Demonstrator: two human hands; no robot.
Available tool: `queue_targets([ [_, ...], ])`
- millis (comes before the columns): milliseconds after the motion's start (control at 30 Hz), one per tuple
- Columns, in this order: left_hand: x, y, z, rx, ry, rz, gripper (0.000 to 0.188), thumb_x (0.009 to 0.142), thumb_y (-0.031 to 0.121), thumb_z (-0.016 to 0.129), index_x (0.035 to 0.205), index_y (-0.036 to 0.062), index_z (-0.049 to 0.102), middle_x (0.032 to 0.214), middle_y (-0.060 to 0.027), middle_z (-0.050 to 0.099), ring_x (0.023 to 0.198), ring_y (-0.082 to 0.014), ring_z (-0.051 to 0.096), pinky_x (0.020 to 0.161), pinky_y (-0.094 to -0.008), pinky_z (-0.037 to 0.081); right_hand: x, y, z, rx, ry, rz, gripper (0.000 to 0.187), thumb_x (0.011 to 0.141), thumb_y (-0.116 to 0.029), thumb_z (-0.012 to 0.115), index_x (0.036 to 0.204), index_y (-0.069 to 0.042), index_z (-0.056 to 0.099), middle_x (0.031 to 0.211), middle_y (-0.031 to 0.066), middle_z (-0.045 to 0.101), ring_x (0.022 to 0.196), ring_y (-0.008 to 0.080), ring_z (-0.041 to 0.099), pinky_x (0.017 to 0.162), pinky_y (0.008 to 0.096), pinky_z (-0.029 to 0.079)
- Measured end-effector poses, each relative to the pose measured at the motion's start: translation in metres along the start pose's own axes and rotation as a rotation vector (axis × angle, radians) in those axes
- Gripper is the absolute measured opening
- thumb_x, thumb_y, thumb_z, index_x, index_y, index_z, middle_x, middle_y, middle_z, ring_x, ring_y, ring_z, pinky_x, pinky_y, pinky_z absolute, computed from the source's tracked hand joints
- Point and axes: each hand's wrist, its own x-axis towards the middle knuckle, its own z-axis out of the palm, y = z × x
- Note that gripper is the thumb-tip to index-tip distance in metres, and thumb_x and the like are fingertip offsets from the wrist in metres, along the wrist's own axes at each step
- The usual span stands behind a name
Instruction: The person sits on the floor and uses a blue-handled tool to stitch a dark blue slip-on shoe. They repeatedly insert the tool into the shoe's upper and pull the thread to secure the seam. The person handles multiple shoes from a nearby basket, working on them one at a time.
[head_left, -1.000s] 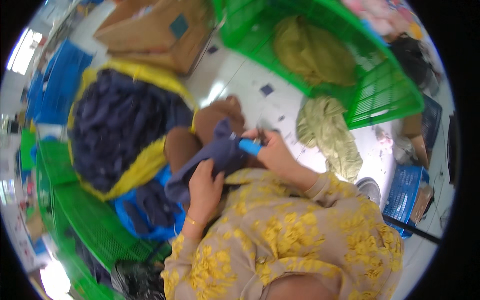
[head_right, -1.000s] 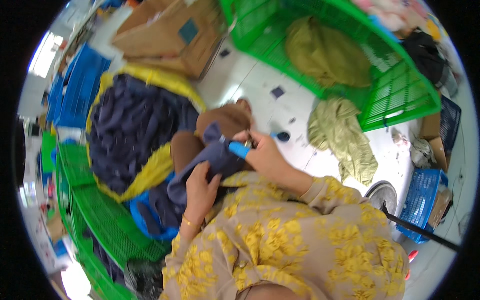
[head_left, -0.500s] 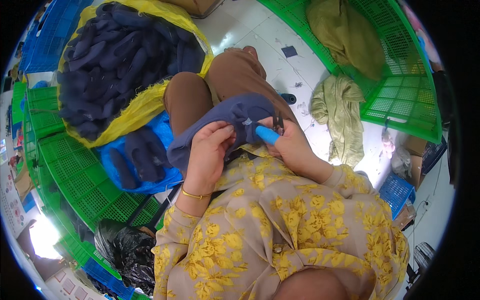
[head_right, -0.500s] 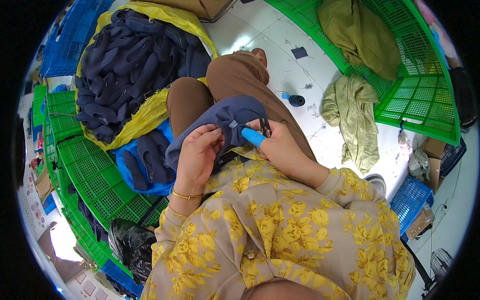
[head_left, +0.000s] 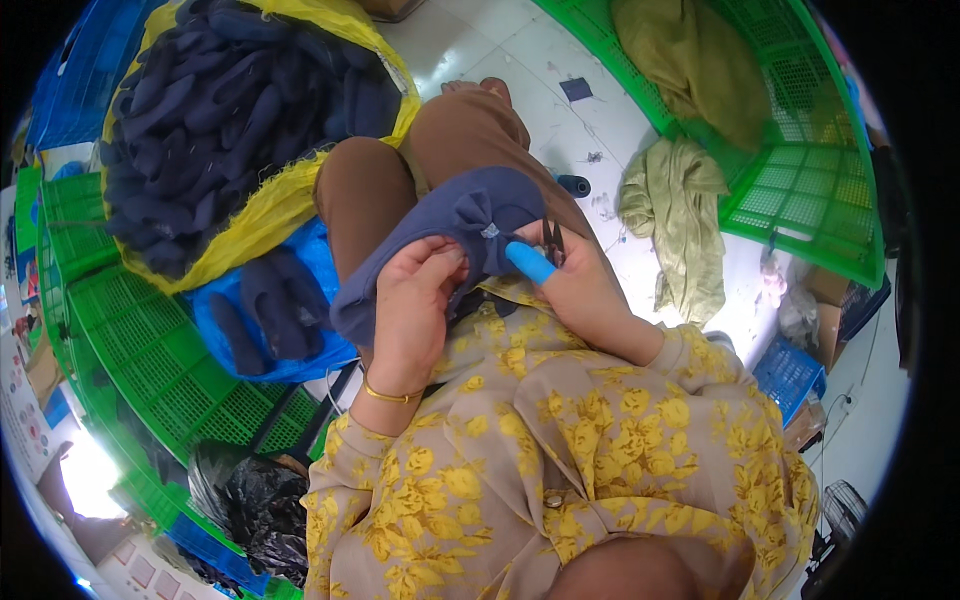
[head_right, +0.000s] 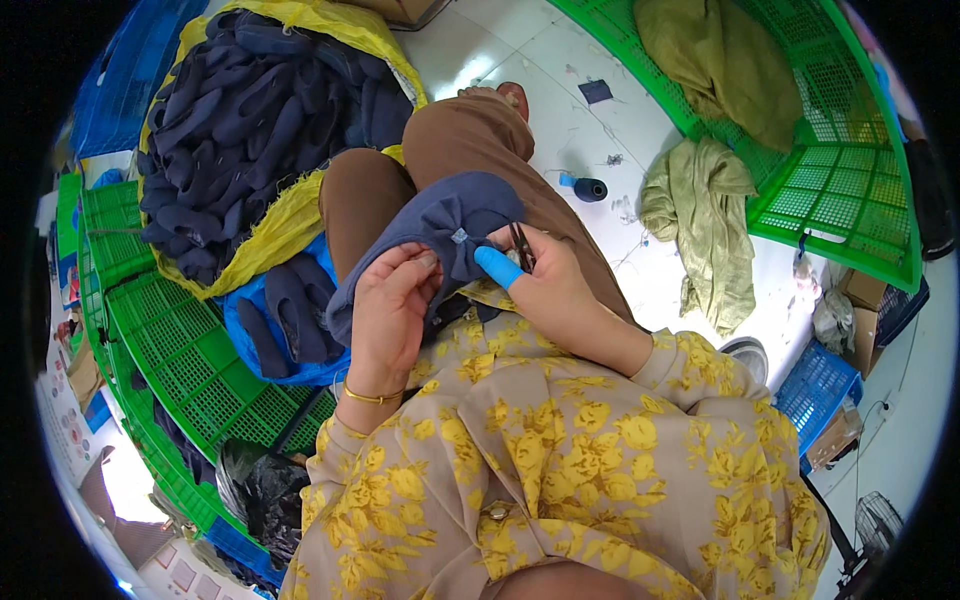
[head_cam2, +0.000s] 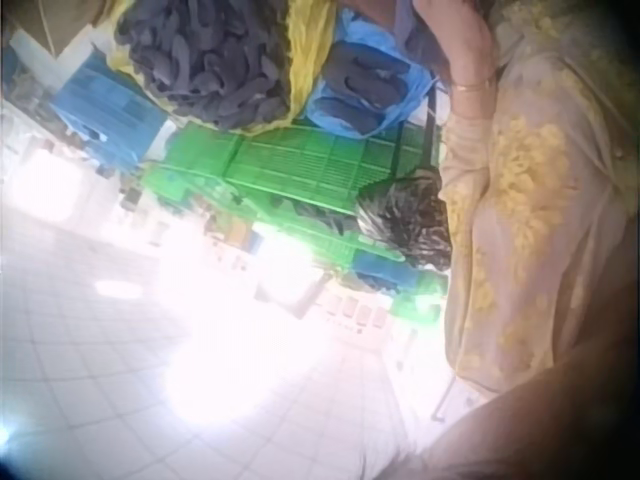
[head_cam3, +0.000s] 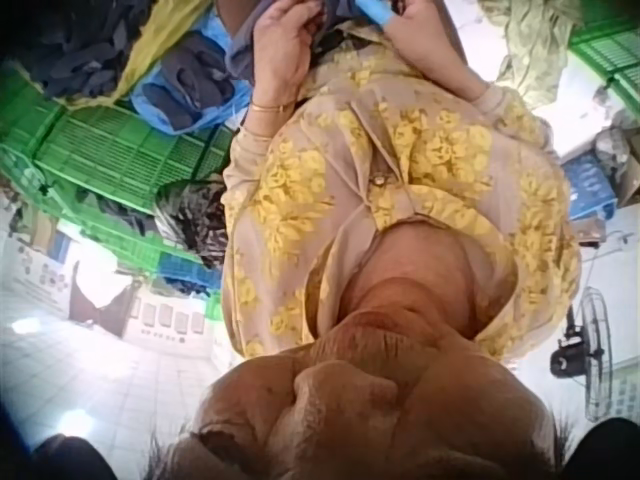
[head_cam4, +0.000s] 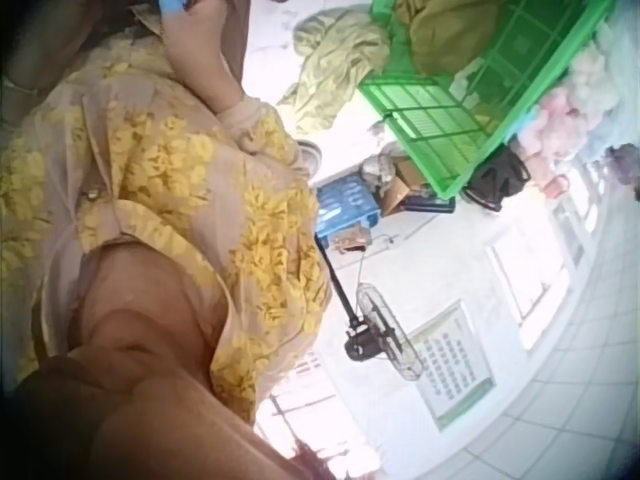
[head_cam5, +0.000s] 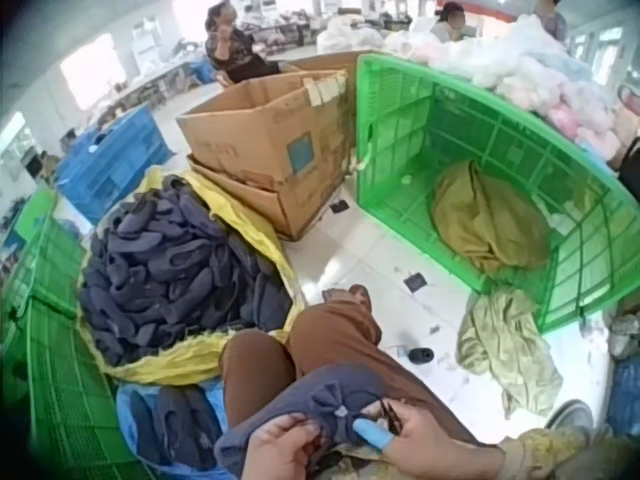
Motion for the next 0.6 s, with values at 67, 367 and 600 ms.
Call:
queue_targets([
  [67,0.0005,-0.0003,0.0008,0.020,0.001,0.001,0.013,0.088,0.001,0.058,0.100,-0.0023,0.063,0.093,-0.0058,0.064,0.084,-0.0145,0.059,0.079,-0.0260,0.048,0.0016,0.0073,0.0001,-0.072,0.003,-0.087,0.008,0.093,-0.009,0.063,0.097,-0.003,0.060,0.081,-0.0055,0.056,0.072,0.0017,0.045,0.062,0.0206,0.040],
  [367,-0.0021,0.0011,0.0043,0.095,0.033,0.000,0.012,0.088,0.002,0.058,0.099,-0.0008,0.063,0.092,-0.0048,0.064,0.082,-0.0131,0.059,0.079,-0.0252,0.048,0.0018,0.0042,0.0002,-0.128,-0.042,-0.129,0.008,0.091,-0.009,0.063,0.095,-0.003,0.059,0.077,-0.0030,0.054,0.069,0.0034,0.041,0.058,0.0223,0.038],
  [600,-0.0020,0.0010,0.0052,0.103,0.039,-0.002,0.011,0.088,0.002,0.058,0.097,-0.0003,0.063,0.091,-0.0045,0.064,0.082,-0.0131,0.059,0.078,-0.0249,0.047,0.0019,0.0052,-0.0011,-0.178,-0.022,-0.160,0.007,0.091,-0.008,0.062,0.093,-0.003,0.058,0.074,-0.0013,0.051,0.067,0.0046,0.039,0.056,0.0239,0.036],
])
